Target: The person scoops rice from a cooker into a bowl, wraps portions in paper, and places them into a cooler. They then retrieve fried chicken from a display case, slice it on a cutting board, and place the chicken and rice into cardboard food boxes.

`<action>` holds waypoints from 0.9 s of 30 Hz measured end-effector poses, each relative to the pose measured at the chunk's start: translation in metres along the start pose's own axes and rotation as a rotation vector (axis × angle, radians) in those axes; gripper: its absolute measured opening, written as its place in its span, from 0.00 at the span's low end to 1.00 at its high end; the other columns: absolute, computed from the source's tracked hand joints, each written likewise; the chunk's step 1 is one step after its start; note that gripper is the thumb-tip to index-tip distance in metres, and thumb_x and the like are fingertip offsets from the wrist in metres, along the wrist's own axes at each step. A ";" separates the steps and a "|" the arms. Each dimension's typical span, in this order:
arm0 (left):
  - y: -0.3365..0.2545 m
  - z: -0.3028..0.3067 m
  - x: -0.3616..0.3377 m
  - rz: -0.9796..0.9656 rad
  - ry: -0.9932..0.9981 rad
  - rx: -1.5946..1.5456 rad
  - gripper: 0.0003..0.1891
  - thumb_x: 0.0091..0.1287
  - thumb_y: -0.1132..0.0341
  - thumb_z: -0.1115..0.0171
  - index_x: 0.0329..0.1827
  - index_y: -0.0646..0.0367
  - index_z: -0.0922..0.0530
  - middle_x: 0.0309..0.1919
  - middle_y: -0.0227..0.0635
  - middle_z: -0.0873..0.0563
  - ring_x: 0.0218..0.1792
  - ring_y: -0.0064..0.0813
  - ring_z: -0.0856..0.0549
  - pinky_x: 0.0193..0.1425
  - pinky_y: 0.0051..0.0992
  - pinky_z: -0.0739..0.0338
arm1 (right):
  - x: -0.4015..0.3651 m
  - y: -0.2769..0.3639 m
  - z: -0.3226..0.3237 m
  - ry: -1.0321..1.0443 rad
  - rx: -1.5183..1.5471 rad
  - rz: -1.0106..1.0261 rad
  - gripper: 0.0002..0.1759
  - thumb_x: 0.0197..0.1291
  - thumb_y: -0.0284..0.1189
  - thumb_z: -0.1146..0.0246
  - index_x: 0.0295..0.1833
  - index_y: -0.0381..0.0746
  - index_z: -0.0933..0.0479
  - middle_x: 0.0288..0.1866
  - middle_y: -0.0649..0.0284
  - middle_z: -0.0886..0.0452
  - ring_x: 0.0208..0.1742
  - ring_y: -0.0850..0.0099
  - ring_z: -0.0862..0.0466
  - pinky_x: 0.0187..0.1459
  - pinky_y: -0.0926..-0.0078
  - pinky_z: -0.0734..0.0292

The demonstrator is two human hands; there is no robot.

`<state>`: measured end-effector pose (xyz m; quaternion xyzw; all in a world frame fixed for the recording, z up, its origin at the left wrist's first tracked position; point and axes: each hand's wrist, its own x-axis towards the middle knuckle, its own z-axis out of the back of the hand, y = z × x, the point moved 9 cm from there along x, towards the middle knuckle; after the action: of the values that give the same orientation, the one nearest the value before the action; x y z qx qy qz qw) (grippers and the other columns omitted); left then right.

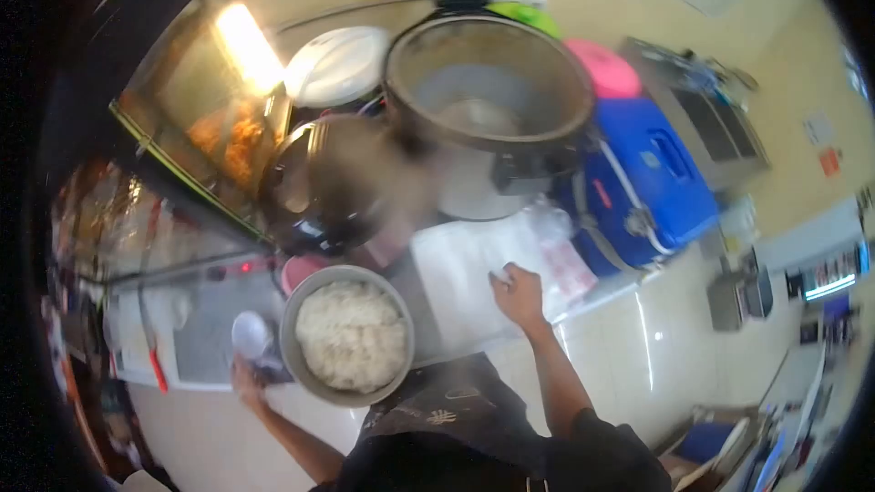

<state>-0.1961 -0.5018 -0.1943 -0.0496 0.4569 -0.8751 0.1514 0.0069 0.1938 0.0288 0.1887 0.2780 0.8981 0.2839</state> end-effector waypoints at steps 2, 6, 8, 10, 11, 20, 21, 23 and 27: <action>-0.074 0.003 -0.054 0.420 0.055 -0.233 0.29 0.64 0.40 0.48 0.54 0.57 0.26 0.23 0.37 0.22 0.18 0.25 0.24 0.18 0.29 0.33 | 0.006 -0.066 0.024 -0.237 -0.072 -0.117 0.12 0.51 0.32 0.36 0.27 0.32 0.25 0.19 0.47 0.25 0.21 0.50 0.24 0.26 0.61 0.31; -0.070 0.019 -0.063 0.571 -0.035 -0.123 0.32 0.62 0.38 0.46 0.56 0.58 0.28 0.21 0.33 0.25 0.15 0.23 0.27 0.15 0.28 0.36 | 0.040 -0.107 0.052 -0.438 -0.307 0.040 0.23 0.50 0.34 0.34 0.51 0.35 0.26 0.47 0.46 0.22 0.46 0.50 0.21 0.44 0.59 0.26; -0.092 0.033 -0.044 0.318 -0.129 -0.026 0.39 0.61 0.39 0.44 0.62 0.65 0.33 0.34 0.43 0.19 0.32 0.34 0.20 0.27 0.31 0.27 | 0.063 -0.130 0.033 -0.329 -0.286 0.089 0.27 0.51 0.34 0.34 0.55 0.34 0.30 0.55 0.46 0.27 0.52 0.50 0.24 0.49 0.58 0.27; -0.149 0.066 -0.046 -0.143 -0.386 0.558 0.40 0.61 0.39 0.43 0.65 0.66 0.35 0.42 0.48 0.20 0.41 0.37 0.21 0.35 0.29 0.26 | 0.084 -0.177 0.001 -0.148 -0.495 0.015 0.22 0.51 0.29 0.37 0.52 0.32 0.28 0.50 0.45 0.24 0.50 0.48 0.23 0.49 0.57 0.27; -0.179 0.074 -0.049 -0.080 -0.370 0.501 0.38 0.62 0.41 0.42 0.64 0.66 0.35 0.37 0.44 0.20 0.37 0.33 0.22 0.33 0.27 0.28 | 0.088 -0.160 0.007 -0.068 -0.348 -0.014 0.18 0.49 0.24 0.41 0.48 0.31 0.26 0.42 0.44 0.21 0.45 0.46 0.21 0.48 0.56 0.26; -0.198 0.086 -0.145 0.119 -0.296 -0.292 0.22 0.69 0.56 0.44 0.57 0.65 0.29 0.17 0.23 0.32 0.17 0.13 0.34 0.19 0.18 0.40 | -0.031 -0.057 -0.003 0.009 -0.180 0.373 0.17 0.35 0.24 0.36 0.37 0.40 0.26 0.30 0.54 0.26 0.29 0.55 0.22 0.28 0.62 0.27; -0.184 0.074 -0.150 0.190 -0.249 -0.326 0.20 0.69 0.57 0.44 0.55 0.65 0.28 0.17 0.22 0.32 0.18 0.12 0.34 0.19 0.17 0.40 | -0.042 -0.059 -0.027 0.147 -0.257 0.445 0.20 0.33 0.23 0.36 0.39 0.40 0.26 0.33 0.54 0.26 0.32 0.57 0.21 0.28 0.62 0.26; -0.182 0.064 -0.163 0.270 -0.220 -0.348 0.19 0.69 0.58 0.45 0.53 0.65 0.27 0.17 0.22 0.31 0.18 0.12 0.34 0.20 0.16 0.39 | -0.046 -0.053 -0.047 0.292 -0.201 0.403 0.23 0.31 0.22 0.36 0.42 0.39 0.28 0.38 0.54 0.27 0.37 0.55 0.21 0.32 0.62 0.25; -0.229 0.040 -0.162 0.149 -0.126 -0.299 0.17 0.68 0.58 0.44 0.52 0.64 0.25 0.18 0.22 0.29 0.19 0.12 0.33 0.22 0.16 0.39 | -0.017 -0.056 0.013 -0.153 -0.033 0.291 0.26 0.41 0.28 0.28 0.46 0.35 0.30 0.42 0.52 0.27 0.41 0.56 0.24 0.43 0.67 0.28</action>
<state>-0.0839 -0.3600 0.0233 -0.0920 0.5742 -0.7788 0.2352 0.0487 0.2267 0.0016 0.2903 0.2106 0.9171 0.1742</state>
